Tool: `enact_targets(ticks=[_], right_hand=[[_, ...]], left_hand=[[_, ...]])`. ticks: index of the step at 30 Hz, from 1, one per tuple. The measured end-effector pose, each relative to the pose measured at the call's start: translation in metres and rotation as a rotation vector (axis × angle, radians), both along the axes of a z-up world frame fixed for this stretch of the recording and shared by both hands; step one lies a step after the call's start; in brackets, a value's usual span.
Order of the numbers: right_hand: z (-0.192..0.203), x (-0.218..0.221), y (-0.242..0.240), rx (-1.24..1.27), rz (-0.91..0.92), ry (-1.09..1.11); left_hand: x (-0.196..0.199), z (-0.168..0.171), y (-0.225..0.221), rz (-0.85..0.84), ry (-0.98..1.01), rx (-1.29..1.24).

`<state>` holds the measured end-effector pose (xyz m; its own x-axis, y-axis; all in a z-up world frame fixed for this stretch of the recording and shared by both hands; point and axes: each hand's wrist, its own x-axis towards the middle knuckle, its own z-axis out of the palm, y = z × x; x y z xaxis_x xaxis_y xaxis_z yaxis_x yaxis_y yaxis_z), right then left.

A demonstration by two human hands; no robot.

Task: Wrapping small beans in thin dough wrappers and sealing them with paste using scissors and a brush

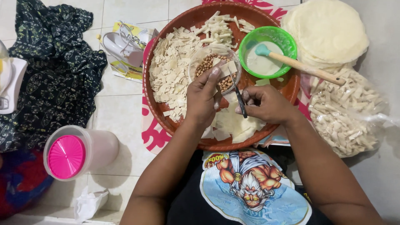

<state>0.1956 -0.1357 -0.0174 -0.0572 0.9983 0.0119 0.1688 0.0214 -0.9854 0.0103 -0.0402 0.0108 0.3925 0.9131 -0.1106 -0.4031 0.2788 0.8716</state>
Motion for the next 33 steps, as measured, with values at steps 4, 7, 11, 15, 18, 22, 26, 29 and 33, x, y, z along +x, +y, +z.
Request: enact_targets(ticks=[4, 7, 11, 15, 18, 22, 26, 29, 33], right_hand=[[-0.004, 0.001, 0.002, -0.001, 0.012, 0.008], [-0.006, 0.001, 0.000, -0.022, 0.009, 0.007], [-0.004, 0.001, 0.000, -0.001, 0.011, 0.012], [-0.003, 0.001, -0.002, 0.009, 0.011, 0.005], [-0.008, 0.002, -0.003, -0.005, -0.021, -0.019], [0.001, 0.000, -0.005, -0.001, -0.026, -0.022], [0.005, -0.001, -0.003, 0.000, -0.022, -0.046], [0.002, -0.001, -0.004, -0.032, -0.034, -0.045], [-0.001, -0.002, -0.002, -0.069, -0.041, -0.052]], left_hand=[[0.000, 0.004, -0.002, 0.033, -0.034, -0.045], [0.003, 0.005, -0.006, 0.052, -0.040, -0.044], [0.006, 0.007, -0.012, 0.085, -0.023, -0.038], [0.007, 0.011, -0.016, 0.107, -0.014, -0.049], [0.007, 0.010, -0.016, 0.109, -0.040, -0.047], [0.004, -0.002, -0.015, 0.091, -0.058, -0.078], [0.004, 0.000, -0.017, 0.097, -0.093, -0.098], [0.006, 0.002, -0.018, 0.097, -0.100, -0.108], [0.009, -0.006, -0.019, 0.120, -0.075, -0.129]])
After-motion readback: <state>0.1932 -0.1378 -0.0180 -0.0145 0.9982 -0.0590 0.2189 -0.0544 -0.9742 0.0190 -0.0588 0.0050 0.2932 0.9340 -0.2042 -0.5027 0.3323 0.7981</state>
